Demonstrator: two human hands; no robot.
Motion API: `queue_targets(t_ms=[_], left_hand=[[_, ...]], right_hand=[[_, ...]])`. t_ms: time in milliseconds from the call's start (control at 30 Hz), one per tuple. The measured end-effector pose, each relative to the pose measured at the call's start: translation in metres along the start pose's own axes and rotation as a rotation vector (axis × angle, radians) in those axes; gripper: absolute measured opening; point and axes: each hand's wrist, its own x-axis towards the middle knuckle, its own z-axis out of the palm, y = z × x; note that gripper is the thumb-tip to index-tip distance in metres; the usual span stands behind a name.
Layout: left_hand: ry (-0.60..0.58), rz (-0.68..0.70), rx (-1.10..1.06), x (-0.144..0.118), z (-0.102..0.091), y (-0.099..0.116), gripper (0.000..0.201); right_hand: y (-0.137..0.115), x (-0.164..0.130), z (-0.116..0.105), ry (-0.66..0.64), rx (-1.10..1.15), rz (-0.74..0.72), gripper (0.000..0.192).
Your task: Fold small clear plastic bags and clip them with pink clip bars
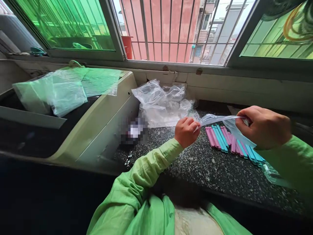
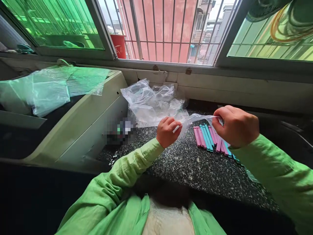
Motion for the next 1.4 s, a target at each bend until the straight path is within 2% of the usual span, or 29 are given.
queue_targets(t_ms=[133, 333, 467, 567, 833, 1067, 1400], left_hand=[[-0.070, -0.016, 0.005, -0.019, -0.039, -0.006, 0.024], [-0.283, -0.032, 0.051, -0.059, -0.081, -0.018, 0.025], [-0.344, 0.041, 0.085, -0.088, -0.095, -0.027, 0.022], [-0.346, 0.101, 0.112, -0.105, -0.103, -0.033, 0.019], [-0.389, 0.167, 0.137, -0.133, -0.119, -0.041, 0.015], [-0.437, 0.171, 0.085, -0.148, -0.128, -0.041, 0.018], [-0.352, 0.122, 0.085, -0.148, -0.140, -0.054, 0.015]], right_hand=[[-0.024, -0.022, -0.008, 0.064, 0.056, -0.121, 0.015], [-0.075, -0.059, -0.005, -0.074, 0.170, -0.134, 0.015], [-0.102, -0.079, 0.000, -0.143, 0.255, -0.155, 0.016], [-0.118, -0.094, 0.005, -0.183, 0.304, -0.143, 0.014], [-0.145, -0.126, 0.012, -0.295, 0.378, -0.104, 0.017], [-0.143, -0.142, 0.002, -0.310, 0.422, -0.091, 0.016], [-0.096, -0.171, -0.001, -0.255, 0.267, -0.047, 0.011]])
